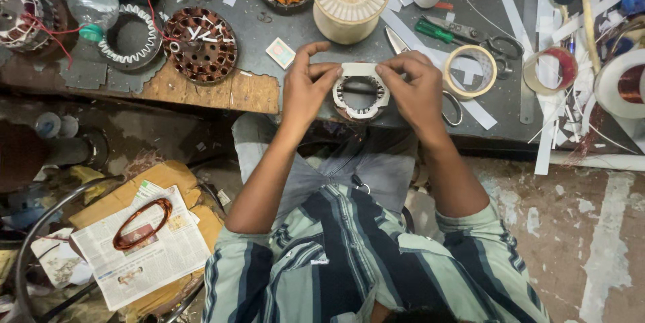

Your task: The person wraps white insulating tape around a copper-wound motor stator, repeatedly cutting and applying strips to cover the winding. They use scissors to trim tape and handle a separate coil of copper wire at the end.

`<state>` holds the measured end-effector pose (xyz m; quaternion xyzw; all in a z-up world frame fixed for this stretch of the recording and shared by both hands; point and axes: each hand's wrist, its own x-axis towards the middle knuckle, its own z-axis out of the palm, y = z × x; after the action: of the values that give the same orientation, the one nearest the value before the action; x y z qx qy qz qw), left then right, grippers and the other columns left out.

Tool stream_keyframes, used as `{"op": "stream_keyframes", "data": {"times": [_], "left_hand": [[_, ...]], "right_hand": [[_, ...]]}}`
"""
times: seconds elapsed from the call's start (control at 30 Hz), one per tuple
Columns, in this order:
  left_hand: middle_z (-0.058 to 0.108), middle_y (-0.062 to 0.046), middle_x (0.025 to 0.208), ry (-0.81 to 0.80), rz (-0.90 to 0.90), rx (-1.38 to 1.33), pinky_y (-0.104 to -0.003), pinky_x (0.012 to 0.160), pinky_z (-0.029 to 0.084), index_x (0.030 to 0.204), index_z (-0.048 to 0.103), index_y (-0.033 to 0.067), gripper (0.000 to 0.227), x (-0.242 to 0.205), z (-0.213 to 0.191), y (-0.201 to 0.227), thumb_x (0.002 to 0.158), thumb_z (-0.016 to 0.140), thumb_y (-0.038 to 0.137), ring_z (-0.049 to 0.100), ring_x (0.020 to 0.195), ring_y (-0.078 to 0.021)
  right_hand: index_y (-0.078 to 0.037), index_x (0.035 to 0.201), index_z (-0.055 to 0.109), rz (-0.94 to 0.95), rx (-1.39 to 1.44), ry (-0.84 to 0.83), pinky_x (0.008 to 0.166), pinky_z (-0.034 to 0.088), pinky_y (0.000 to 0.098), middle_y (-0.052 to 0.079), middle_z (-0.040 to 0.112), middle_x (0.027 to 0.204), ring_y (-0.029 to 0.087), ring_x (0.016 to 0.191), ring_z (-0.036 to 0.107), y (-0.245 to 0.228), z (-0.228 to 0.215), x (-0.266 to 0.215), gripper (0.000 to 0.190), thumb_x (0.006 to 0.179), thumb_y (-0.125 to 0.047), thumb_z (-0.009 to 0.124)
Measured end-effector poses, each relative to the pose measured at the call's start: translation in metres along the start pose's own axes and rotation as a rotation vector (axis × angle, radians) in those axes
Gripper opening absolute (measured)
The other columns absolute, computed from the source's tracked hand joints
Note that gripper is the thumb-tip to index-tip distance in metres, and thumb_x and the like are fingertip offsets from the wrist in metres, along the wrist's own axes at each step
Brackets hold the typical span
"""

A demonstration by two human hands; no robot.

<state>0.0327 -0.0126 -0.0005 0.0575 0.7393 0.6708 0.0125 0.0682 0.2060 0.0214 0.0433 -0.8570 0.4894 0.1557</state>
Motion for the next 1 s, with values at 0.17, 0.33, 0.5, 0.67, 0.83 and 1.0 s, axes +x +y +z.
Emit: {"op": "stream_keyframes", "data": {"times": [0.17,0.33,0.5,0.67,0.83,1.0], "left_hand": [[0.080,-0.012,0.096,0.056,0.098,0.296,-0.034,0.080,0.058,0.127,0.058,0.0051,0.045,-0.002,0.009,0.006,0.088,0.080,0.011,0.079,0.092,-0.0242],[0.078,-0.012,0.090,0.038,0.280,0.505,-0.043,0.080,0.056,0.129,0.058,0.0048,0.047,0.000,0.011,0.017,0.088,0.080,0.010,0.074,0.091,-0.0333],[0.071,-0.022,0.085,-0.105,0.181,0.863,-0.047,0.077,0.054,0.131,0.058,0.0002,0.058,0.012,0.001,0.029,0.084,0.085,0.021,0.069,0.086,-0.0390],[0.073,-0.019,0.096,-0.124,0.362,0.599,-0.047,0.080,0.055,0.106,0.074,0.0027,0.029,0.017,0.002,0.024,0.081,0.082,0.016,0.071,0.090,-0.0379],[0.072,-0.018,0.093,-0.074,0.378,0.627,-0.047,0.081,0.055,0.096,0.075,0.0044,0.014,0.016,0.014,0.009,0.088,0.075,0.016,0.070,0.089,-0.0384],[0.070,-0.017,0.094,-0.003,0.539,0.672,-0.048,0.081,0.054,0.101,0.073,0.0014,0.021,0.016,0.019,0.005,0.085,0.073,0.015,0.067,0.090,-0.0385]], "right_hand": [[-0.003,0.096,0.078,-0.062,-0.164,-0.002,0.080,0.050,0.0375,0.012,0.072,0.092,0.027,0.089,0.066,0.001,0.004,0.004,0.014,0.092,-0.016,0.080],[-0.002,0.095,0.077,-0.053,-0.163,0.025,0.073,0.053,0.0357,0.012,0.073,0.090,0.024,0.080,0.069,-0.001,0.009,0.003,0.013,0.094,-0.015,0.080],[-0.002,0.097,0.078,-0.057,-0.164,0.034,0.069,0.054,0.0338,0.013,0.075,0.090,0.023,0.075,0.071,-0.003,0.010,0.002,0.013,0.094,-0.014,0.079],[-0.002,0.098,0.078,-0.024,-0.136,0.017,0.071,0.055,0.0340,0.013,0.075,0.090,0.023,0.078,0.073,0.001,0.010,0.001,0.013,0.093,-0.014,0.079],[-0.002,0.096,0.078,-0.104,-0.220,0.015,0.076,0.054,0.0377,0.014,0.075,0.091,0.028,0.084,0.071,0.006,0.012,-0.001,0.012,0.091,-0.013,0.080],[-0.002,0.095,0.078,-0.113,-0.253,0.030,0.076,0.053,0.0391,0.014,0.074,0.090,0.030,0.084,0.070,0.006,0.013,-0.002,0.012,0.090,-0.012,0.081]]}}
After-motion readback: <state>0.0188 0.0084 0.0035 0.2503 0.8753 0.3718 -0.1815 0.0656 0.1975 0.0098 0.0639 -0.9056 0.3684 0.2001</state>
